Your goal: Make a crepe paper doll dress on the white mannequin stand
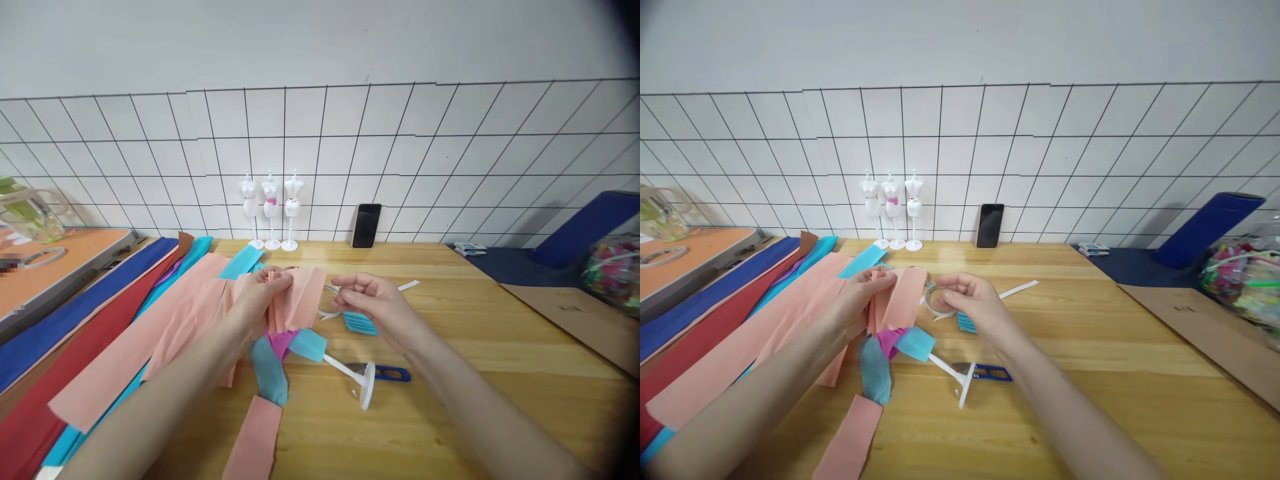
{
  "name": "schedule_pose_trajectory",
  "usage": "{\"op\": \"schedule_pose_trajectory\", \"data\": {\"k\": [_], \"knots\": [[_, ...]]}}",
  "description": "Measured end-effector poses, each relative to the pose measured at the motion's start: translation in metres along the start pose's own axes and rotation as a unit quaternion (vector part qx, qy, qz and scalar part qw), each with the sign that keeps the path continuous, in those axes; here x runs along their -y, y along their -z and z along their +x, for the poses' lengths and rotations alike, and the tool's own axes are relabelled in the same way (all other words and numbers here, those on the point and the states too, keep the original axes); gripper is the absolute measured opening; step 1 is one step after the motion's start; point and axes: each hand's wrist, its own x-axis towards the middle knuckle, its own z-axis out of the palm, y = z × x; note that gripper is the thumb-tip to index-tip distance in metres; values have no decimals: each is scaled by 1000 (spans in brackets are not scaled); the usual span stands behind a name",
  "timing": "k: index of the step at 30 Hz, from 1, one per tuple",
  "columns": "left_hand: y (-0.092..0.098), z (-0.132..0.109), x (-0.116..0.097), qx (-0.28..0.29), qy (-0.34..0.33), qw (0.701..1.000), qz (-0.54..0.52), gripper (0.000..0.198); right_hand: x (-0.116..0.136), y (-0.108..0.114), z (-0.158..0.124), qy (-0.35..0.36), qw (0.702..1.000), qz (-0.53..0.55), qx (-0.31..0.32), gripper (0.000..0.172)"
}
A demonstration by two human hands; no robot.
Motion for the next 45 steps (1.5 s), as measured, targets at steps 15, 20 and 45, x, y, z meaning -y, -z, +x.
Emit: {"op": "schedule_pose_trajectory", "data": {"k": [15, 20, 45], "knots": [[-9, -14, 13, -71, -2, 996, -55, 26, -6, -13, -3, -3, 1000, 23, -13, 99], [1, -10, -4, -76, -2, 992, -101, 25, -14, -6, 8, 53, 995, 54, -67, 63], [-13, -19, 20, -31, 89, 988, -123, 16, 7, -37, -29, -13, 985, 148, 91, 37]]}}
